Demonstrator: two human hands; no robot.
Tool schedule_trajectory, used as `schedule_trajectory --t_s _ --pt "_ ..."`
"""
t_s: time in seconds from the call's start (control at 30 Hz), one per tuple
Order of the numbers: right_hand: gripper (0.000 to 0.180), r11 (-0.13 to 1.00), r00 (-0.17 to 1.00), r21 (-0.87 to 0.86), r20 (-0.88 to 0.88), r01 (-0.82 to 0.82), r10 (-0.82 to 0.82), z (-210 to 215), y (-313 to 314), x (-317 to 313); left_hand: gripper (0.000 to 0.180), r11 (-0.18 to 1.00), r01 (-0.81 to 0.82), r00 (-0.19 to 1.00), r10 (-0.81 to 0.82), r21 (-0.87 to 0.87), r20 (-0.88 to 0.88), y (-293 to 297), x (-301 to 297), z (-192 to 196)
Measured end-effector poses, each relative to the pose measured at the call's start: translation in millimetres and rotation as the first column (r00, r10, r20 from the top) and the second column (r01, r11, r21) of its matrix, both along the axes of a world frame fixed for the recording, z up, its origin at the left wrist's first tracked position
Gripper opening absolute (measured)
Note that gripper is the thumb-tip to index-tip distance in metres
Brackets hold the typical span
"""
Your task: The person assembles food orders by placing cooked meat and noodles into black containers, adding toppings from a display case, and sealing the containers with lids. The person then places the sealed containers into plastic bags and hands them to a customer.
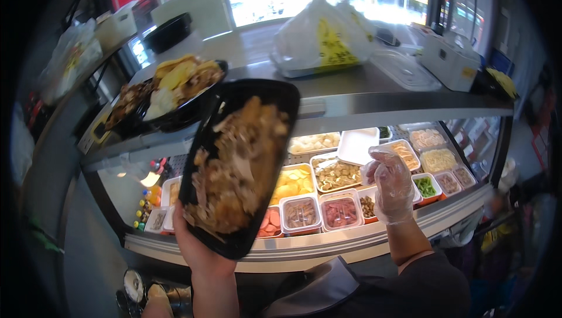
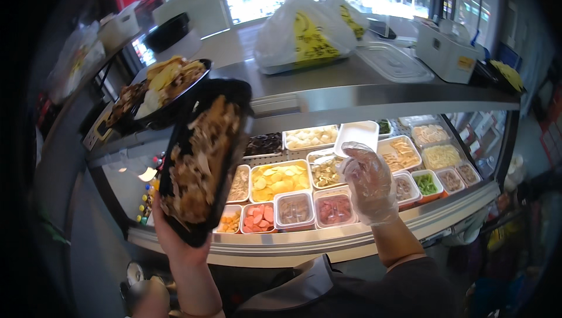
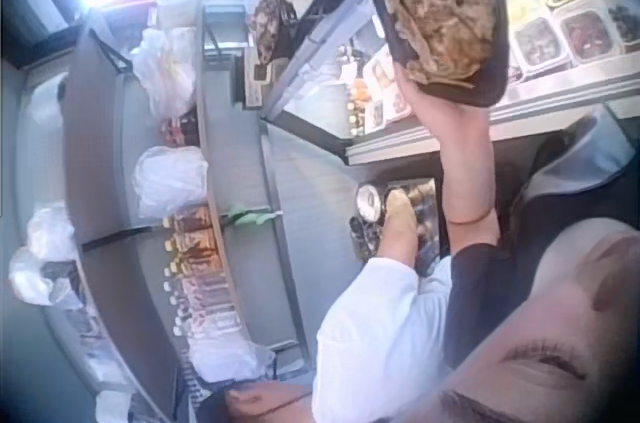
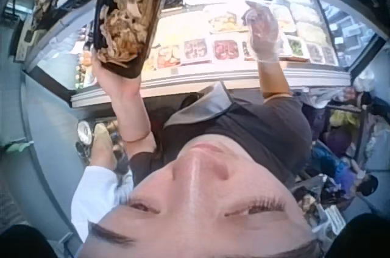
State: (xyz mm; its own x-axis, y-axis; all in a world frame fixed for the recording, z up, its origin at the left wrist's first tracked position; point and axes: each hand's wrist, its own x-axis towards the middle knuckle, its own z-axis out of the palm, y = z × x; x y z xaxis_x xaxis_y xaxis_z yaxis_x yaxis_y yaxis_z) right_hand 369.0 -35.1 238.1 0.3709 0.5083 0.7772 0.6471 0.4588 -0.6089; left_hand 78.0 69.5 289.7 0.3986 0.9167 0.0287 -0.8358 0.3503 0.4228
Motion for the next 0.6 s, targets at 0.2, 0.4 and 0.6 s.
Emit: schedule_trajectory --t_s 0.2,0.4,0.6 --pt "0.033 0.981 0.982 -0.036 0.022 0.189 -0.189 -9.1 -92.1 37.0 0.051 0.983 0.002 0.996 0.015 0.185 -0.086 31.2 71.6 48.3" --pt "0.03 0.915 0.934 -0.193 0.027 0.355 -0.356 -3.2 -154.9 63.0 0.056 0.984 0.055 0.978 -0.019 0.169 -0.209 53.2 107.0 77.8" --pt "0.026 0.907 0.884 -0.153 0.333 0.393 -0.327 32.5 -157.3 91.8 0.052 0.989 -0.112 0.939 0.136 0.094 -0.315 80.2 179.0 103.1"
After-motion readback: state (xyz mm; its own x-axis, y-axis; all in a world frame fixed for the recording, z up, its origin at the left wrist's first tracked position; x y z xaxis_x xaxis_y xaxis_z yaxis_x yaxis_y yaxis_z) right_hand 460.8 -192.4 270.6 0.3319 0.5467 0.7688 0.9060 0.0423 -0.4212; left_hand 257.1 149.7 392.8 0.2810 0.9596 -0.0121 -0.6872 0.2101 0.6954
